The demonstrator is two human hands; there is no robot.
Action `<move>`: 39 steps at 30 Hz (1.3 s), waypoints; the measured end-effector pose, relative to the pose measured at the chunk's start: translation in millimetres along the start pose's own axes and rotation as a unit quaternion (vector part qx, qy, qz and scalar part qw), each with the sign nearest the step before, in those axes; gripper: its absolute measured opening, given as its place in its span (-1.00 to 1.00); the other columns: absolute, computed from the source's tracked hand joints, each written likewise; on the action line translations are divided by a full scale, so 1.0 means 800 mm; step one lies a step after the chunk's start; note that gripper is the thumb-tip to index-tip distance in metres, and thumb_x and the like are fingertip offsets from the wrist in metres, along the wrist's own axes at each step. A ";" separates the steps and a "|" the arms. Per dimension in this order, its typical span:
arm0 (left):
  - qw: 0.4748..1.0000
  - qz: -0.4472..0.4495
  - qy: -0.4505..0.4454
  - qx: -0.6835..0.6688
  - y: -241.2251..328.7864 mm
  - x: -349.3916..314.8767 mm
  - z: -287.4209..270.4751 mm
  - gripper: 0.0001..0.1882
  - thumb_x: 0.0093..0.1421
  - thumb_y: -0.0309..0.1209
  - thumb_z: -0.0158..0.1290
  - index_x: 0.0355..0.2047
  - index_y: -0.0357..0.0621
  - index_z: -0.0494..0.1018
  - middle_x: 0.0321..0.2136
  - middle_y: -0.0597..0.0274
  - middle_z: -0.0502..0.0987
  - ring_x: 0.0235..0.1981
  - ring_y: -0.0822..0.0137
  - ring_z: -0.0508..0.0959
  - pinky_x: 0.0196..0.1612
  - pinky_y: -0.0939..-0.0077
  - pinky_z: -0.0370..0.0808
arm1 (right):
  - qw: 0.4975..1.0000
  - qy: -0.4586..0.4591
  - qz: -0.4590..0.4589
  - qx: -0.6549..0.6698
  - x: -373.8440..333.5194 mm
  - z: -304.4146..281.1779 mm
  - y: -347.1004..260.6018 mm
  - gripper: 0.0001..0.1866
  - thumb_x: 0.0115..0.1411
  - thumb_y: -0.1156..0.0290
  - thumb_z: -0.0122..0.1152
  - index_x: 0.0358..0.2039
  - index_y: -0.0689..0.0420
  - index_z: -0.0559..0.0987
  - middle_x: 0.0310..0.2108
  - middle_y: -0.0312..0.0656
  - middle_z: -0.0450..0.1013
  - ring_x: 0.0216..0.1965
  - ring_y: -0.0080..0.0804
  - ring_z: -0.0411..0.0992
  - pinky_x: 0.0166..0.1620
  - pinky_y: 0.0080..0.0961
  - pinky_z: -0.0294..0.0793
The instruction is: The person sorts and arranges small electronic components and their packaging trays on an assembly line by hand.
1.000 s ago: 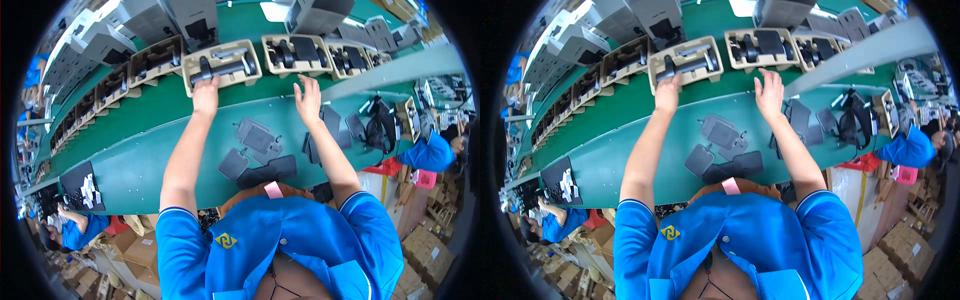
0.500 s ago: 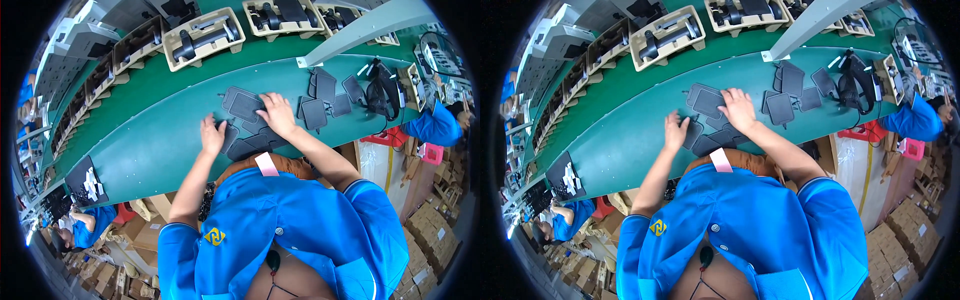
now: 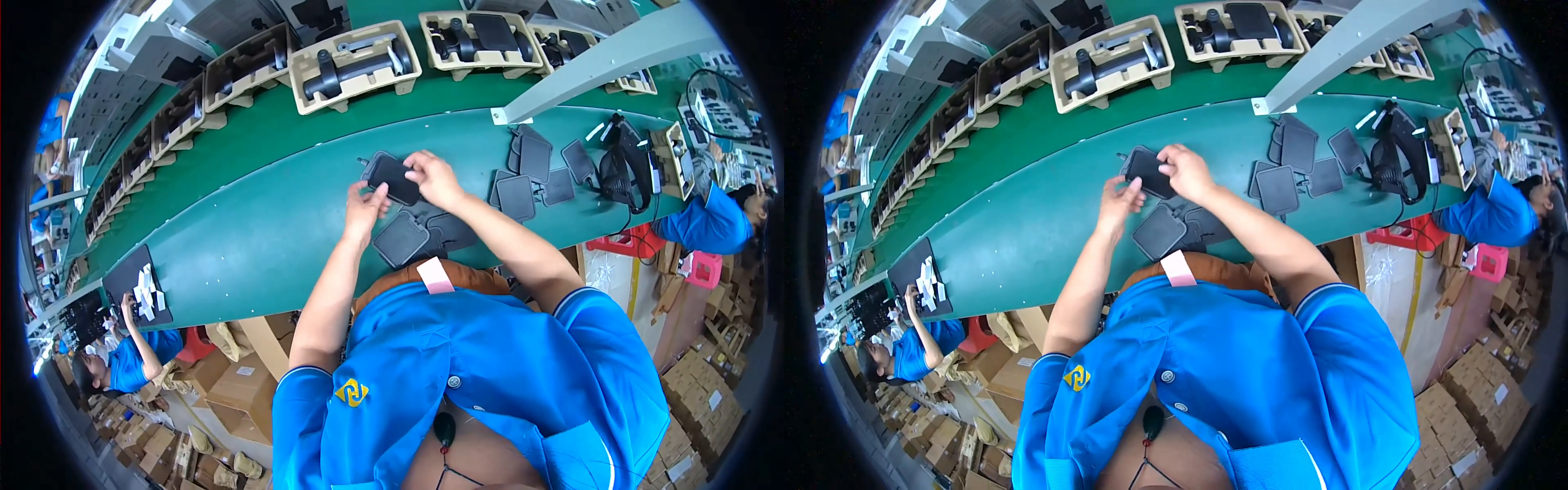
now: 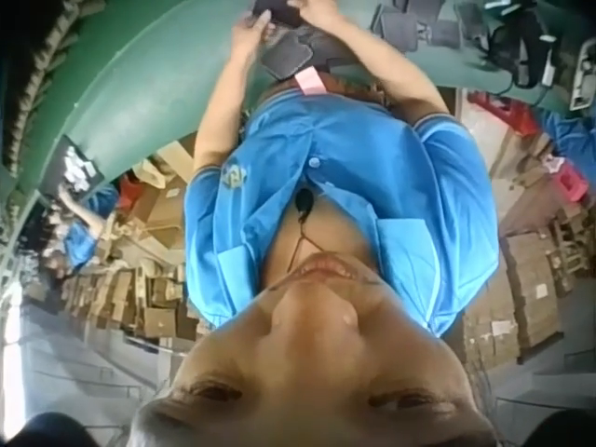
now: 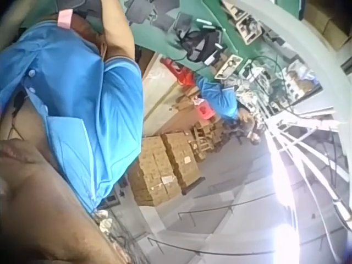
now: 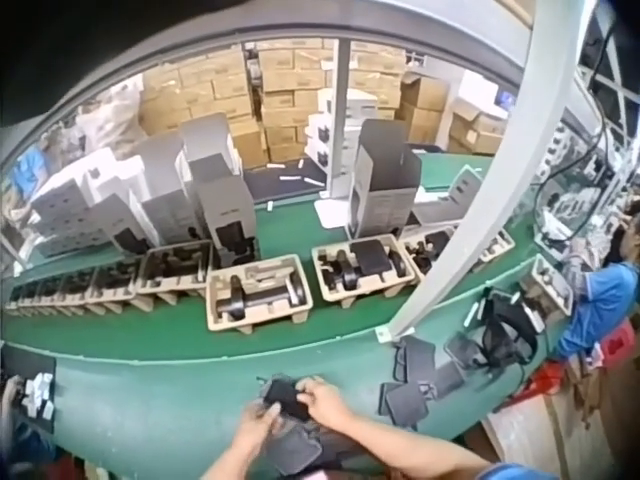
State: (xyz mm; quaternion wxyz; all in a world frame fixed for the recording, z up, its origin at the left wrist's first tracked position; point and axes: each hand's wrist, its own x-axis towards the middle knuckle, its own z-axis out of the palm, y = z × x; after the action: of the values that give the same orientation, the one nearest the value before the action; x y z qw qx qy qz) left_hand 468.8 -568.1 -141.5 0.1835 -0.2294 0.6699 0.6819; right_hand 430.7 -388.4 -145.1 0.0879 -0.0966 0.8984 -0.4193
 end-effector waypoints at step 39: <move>0.952 0.145 -0.014 0.269 -0.064 -0.061 -0.063 -0.86 0.01 -0.48 0.07 -0.37 -0.13 0.41 -0.43 0.30 0.41 -0.39 0.28 0.43 -0.26 0.51 0.37 | 0.918 0.178 -0.154 -0.320 0.178 -0.063 -0.109 -0.69 0.10 0.24 0.09 -0.15 0.04 0.42 -0.35 -0.23 0.36 -0.30 -0.27 0.39 -0.26 -0.39 0.40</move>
State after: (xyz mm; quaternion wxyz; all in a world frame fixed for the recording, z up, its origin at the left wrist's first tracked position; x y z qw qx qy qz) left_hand 540.9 -613.6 -156.6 0.1476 -0.0623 0.8519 0.4985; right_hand 289.8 -441.3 -57.0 -0.1745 -0.1808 0.9594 -0.1281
